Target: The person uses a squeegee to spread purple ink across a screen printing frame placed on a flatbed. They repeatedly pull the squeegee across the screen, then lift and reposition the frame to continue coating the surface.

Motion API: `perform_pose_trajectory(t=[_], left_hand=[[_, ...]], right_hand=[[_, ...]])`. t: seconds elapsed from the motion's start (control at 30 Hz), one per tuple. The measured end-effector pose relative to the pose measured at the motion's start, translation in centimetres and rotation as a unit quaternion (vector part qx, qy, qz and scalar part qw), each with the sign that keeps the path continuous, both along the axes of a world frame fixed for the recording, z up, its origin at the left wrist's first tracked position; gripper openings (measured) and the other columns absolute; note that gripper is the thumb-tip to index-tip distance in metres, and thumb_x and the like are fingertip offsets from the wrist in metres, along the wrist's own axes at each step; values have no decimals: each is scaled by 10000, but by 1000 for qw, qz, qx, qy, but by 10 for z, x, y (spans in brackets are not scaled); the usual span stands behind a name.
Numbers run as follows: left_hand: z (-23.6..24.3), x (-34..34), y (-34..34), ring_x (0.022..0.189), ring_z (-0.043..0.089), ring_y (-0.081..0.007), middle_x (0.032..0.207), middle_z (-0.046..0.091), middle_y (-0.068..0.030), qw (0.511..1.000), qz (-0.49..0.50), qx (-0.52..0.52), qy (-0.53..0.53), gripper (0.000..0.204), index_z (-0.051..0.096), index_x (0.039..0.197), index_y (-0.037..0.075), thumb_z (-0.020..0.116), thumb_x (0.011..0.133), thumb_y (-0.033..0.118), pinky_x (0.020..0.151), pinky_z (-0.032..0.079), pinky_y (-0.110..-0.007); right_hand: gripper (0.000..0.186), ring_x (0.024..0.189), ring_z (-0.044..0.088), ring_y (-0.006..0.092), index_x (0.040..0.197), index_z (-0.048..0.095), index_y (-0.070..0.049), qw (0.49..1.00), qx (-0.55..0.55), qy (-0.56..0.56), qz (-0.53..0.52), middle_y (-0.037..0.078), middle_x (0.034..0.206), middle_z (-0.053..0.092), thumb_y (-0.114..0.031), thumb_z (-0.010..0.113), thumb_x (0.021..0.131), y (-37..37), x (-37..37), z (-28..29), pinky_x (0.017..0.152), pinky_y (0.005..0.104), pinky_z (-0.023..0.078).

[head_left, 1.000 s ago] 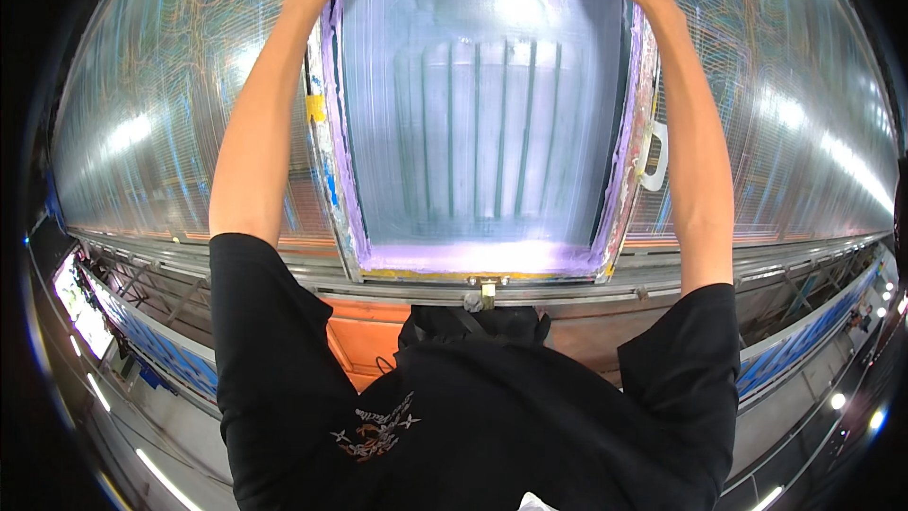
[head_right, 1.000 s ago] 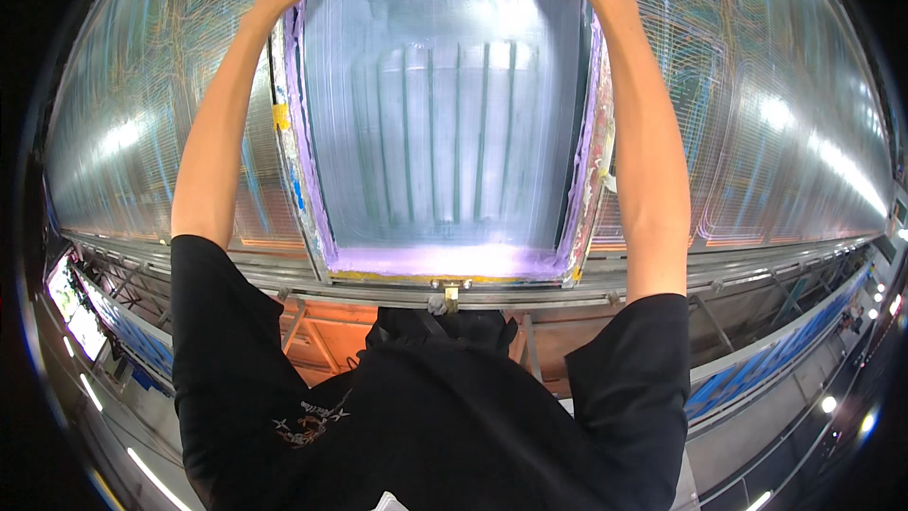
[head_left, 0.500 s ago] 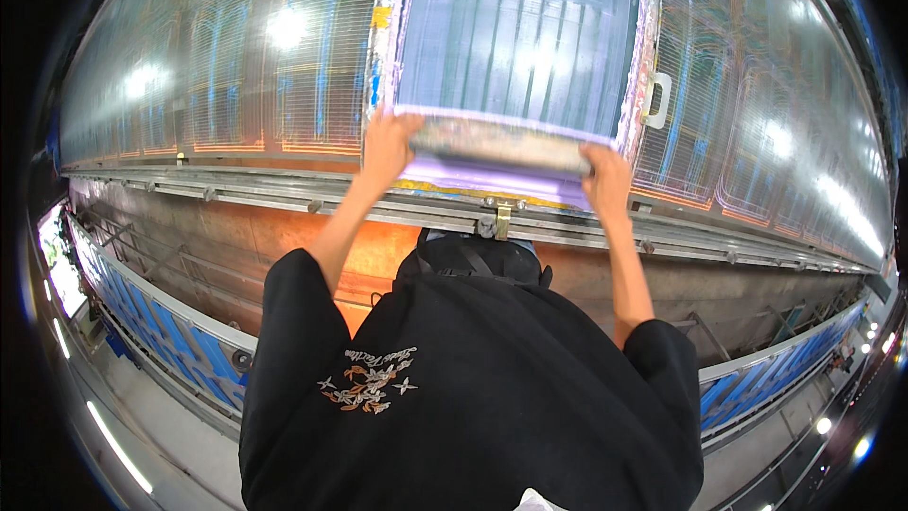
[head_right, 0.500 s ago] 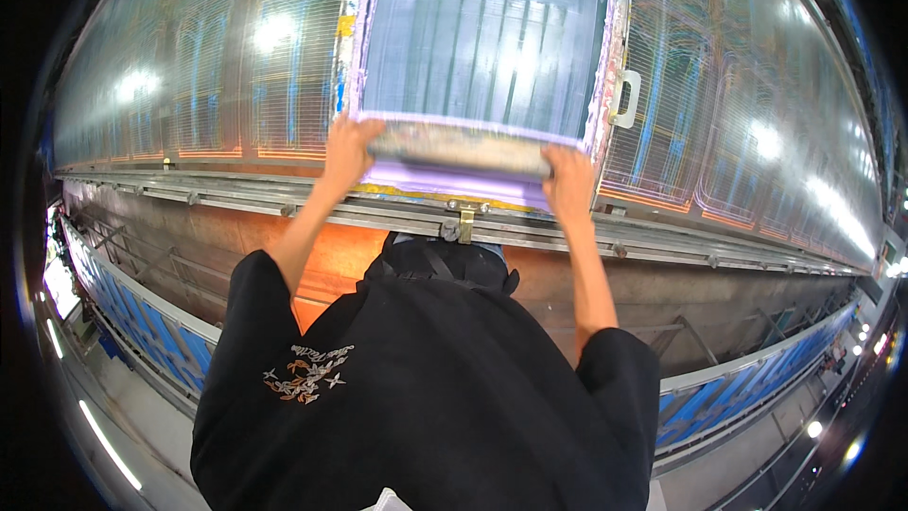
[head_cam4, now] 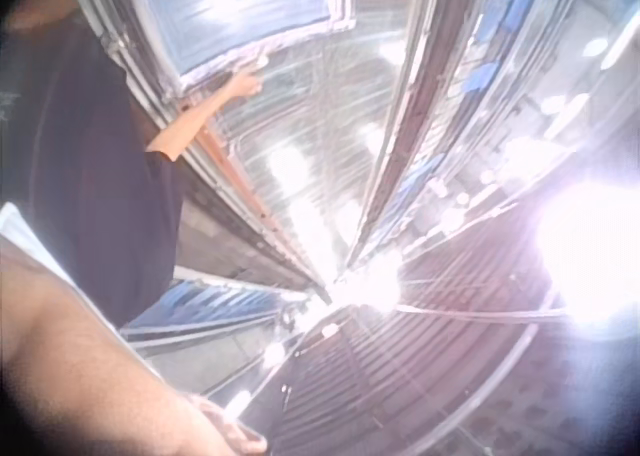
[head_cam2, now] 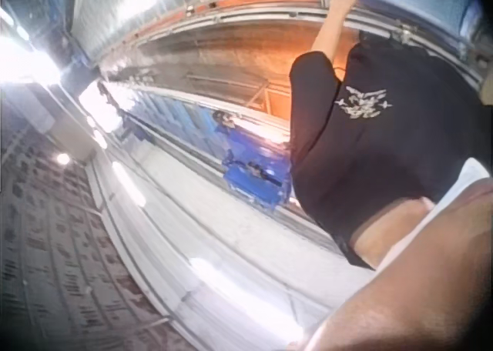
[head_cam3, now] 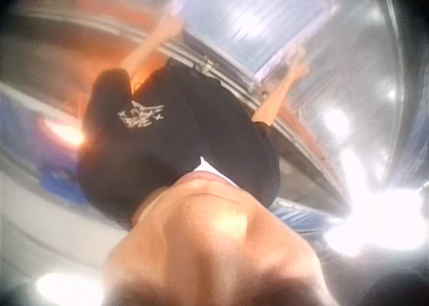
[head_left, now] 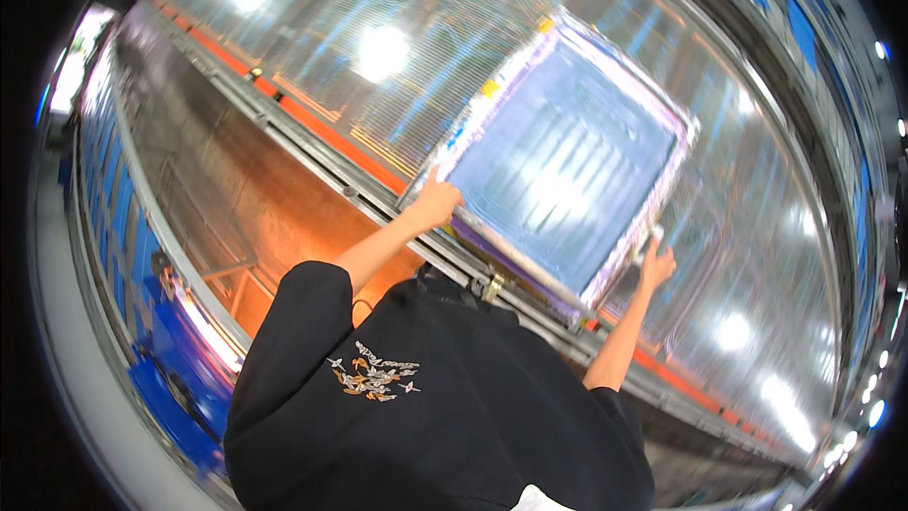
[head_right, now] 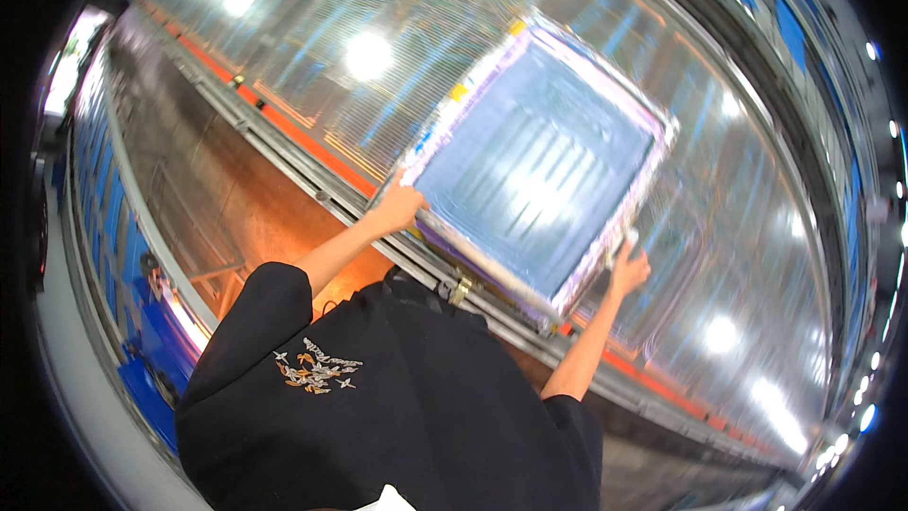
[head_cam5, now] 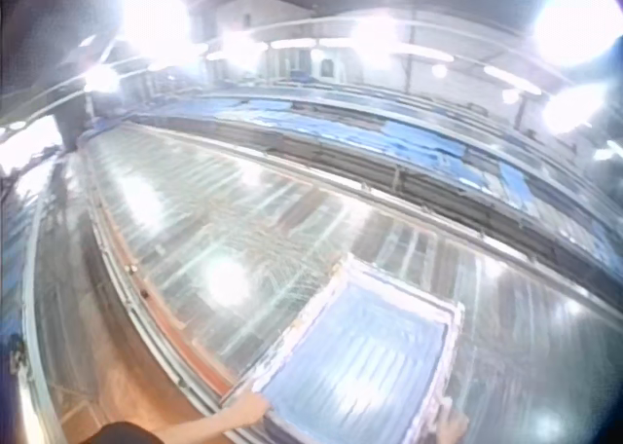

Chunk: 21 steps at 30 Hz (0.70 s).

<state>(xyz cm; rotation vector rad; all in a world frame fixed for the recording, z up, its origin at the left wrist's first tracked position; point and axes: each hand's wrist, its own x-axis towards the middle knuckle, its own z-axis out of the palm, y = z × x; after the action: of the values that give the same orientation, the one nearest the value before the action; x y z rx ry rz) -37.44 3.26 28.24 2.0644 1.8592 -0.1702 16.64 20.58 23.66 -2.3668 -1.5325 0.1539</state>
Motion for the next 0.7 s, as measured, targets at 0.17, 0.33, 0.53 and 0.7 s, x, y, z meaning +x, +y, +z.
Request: perform_pose_trajectory(t=[0.17,0.33,0.53,0.7], left_hand=[[-12,-9,-39,1041,711,-264,884,758,-72,998,53,22,-3,417,828,1084,252,815,693,110,1286,145,-613],[-8,-6,-43,1071,694,-247,952,763,-32,997,37,47,-41,467,816,1127,233,683,746,-2,1294,111,-639],[14,-39,-54,1295,627,-229,1270,741,25,994,58,23,-84,609,760,1231,230,773,657,27,1296,76,-650],[48,-109,-41,1183,675,-232,1141,775,7,993,83,30,-82,535,792,1144,215,700,682,-39,1303,68,-634]], right_hand=[[582,427,493,151,840,633,-25,905,-10,425,-8,50,646,564,-586,647,991,66,3,-56,372,329,440],[578,549,612,276,806,640,24,965,151,212,-17,148,697,661,-525,643,989,87,17,-99,512,437,477],[575,632,685,316,795,641,41,969,120,209,-46,174,692,691,-494,630,1005,65,-65,29,620,490,525],[500,518,642,232,765,621,10,935,162,313,-31,116,641,649,-416,649,1025,61,-132,20,510,403,515]])
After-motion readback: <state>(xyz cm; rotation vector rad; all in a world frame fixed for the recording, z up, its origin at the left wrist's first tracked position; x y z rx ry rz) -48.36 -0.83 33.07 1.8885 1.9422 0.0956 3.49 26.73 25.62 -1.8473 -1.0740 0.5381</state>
